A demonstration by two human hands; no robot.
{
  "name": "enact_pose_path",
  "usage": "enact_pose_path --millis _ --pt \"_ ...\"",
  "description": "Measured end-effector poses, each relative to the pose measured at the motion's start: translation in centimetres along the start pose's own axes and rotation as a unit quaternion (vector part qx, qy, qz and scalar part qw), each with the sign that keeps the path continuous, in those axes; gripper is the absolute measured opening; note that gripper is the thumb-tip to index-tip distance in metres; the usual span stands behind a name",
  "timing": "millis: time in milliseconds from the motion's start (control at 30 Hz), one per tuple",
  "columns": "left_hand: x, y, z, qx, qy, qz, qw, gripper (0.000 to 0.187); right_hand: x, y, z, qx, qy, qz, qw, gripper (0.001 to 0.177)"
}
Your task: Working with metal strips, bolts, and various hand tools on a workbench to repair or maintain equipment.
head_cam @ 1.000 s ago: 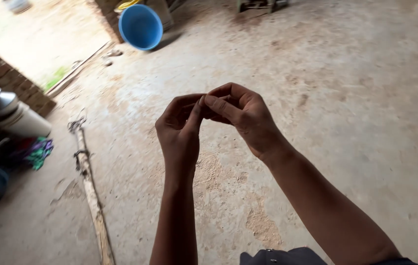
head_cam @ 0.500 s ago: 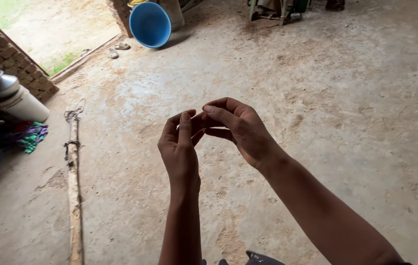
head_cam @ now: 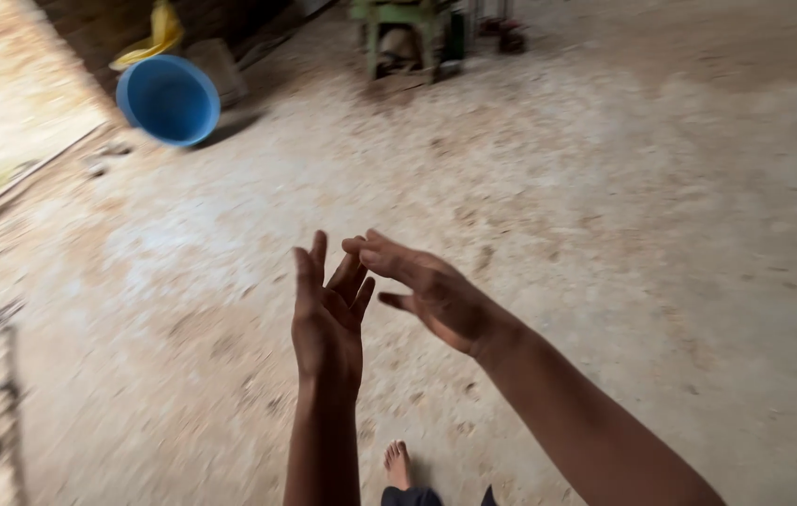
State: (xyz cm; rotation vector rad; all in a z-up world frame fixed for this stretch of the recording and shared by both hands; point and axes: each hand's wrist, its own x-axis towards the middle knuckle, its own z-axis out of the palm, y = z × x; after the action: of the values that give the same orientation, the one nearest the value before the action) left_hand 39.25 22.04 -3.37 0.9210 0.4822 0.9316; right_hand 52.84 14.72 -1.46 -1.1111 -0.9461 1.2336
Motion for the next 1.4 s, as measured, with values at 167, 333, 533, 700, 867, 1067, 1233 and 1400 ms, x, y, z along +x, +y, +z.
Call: enact_pose_path --millis 167,333,533,700,867,1067,1233,1400 --pt "7.5 -0.6 3.5 0.074 -0.143 0.02 0.987 0.095 6.2 -0.4 -4.2 0.042 0.054 0.011 0.998 0.092" --pt "16.9 -2.3 6.5 0.185 -0.201 -0.002 0.962 0.094 11.4 -4.2 -5.0 -0.024 0.127 -0.092 0.987 0.093" --pt "24.5 -4.3 9.4 0.179 -0.311 0.102 0.928 0.088 18.3 -4.1 -10.5 -0.156 0.214 -0.285 0.921 0.079" --pt "30.3 -7.6 12.9 0.14 -0.347 0.105 0.921 0.085 20.6 -4.6 -16.4 -0.132 0.274 -0.246 0.92 0.079" --pt "36.8 -13.4 17.3 0.142 -0.361 0.051 0.92 0.084 23.1 -5.8 -23.8 -0.167 0.294 -0.286 0.897 0.081" --pt "43.0 -16.8 26.5 0.187 -0.335 0.108 0.917 0.087 25.1 -9.8 -35.2 -0.086 0.305 -0.251 0.915 0.085" --pt "49.0 -21.2 34.4 0.148 -0.234 0.072 0.958 0.083 25.8 -13.5 -44.7 -0.096 0.314 -0.25 0.911 0.084" --pt "53.2 -25.2 38.7 0.139 -0.207 0.021 0.968 0.083 27.5 -15.1 -52.3 -0.164 0.331 -0.317 0.874 0.085"
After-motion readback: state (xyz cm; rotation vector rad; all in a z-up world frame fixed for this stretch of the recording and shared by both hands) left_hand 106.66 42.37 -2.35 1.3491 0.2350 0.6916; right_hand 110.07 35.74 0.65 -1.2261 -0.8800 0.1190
